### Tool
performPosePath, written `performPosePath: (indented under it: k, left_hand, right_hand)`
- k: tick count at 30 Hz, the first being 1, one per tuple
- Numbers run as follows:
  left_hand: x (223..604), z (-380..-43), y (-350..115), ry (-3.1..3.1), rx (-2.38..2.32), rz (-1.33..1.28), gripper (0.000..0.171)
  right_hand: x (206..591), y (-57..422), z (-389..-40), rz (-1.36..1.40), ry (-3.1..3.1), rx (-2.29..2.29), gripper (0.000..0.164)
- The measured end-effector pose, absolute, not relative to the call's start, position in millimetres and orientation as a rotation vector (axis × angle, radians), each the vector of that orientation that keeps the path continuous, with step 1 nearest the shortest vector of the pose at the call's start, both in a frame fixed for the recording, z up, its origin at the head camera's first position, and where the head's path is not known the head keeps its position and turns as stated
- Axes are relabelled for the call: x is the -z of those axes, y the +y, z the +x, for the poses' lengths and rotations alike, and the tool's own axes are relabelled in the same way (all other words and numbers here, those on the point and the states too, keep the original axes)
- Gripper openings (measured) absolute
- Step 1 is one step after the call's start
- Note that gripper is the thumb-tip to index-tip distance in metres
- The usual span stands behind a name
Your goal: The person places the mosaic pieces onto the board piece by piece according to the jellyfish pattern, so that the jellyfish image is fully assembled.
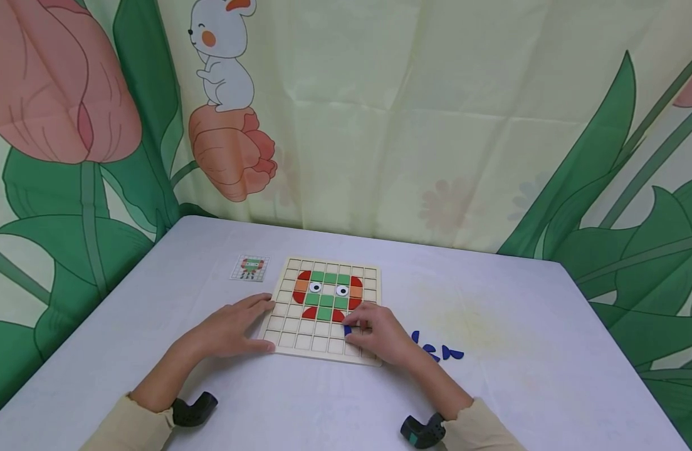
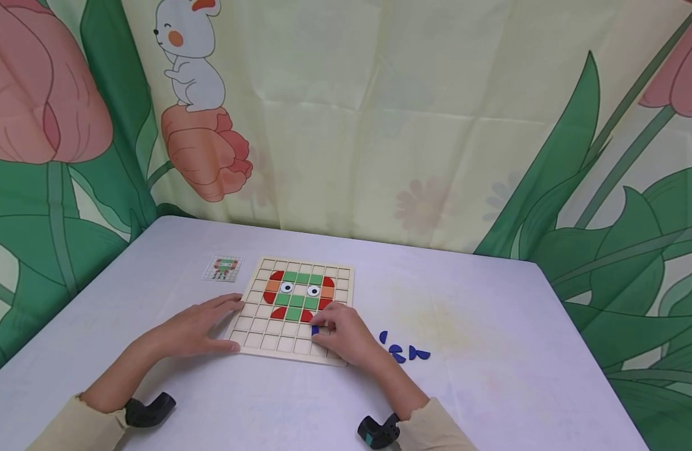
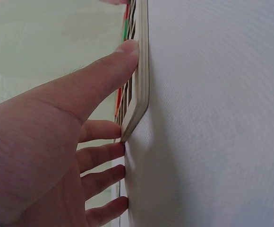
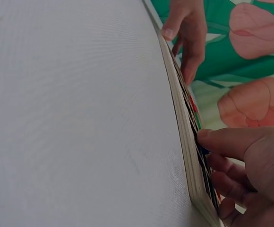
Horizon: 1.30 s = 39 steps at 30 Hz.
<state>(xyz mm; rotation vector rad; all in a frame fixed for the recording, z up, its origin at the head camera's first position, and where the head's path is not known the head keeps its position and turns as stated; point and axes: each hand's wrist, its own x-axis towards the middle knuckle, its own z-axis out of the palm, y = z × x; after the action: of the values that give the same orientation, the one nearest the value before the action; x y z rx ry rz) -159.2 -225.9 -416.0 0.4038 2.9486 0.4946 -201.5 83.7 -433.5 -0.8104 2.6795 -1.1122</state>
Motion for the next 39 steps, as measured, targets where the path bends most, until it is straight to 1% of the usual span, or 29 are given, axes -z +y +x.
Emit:
performPosePath:
  k: [7, 24, 39]
  left_hand:
    - [415, -159, -226, 2.946, -0.495, 0.402, 0.086]
    - [416, -159, -226, 2.950, -0.503, 0.406, 0.085]
    - [415, -160, -225, 2.944, -0.498, 0.394, 0.086]
  right_hand:
    - [433, 86, -202, -0.817, 2.705, 1.093, 0.025]
    - [431, 80, -205, -0.863, 2.676, 1.163, 0.013]
    - [430, 74, -211, -0.866, 2.656, 1.089, 0.014]
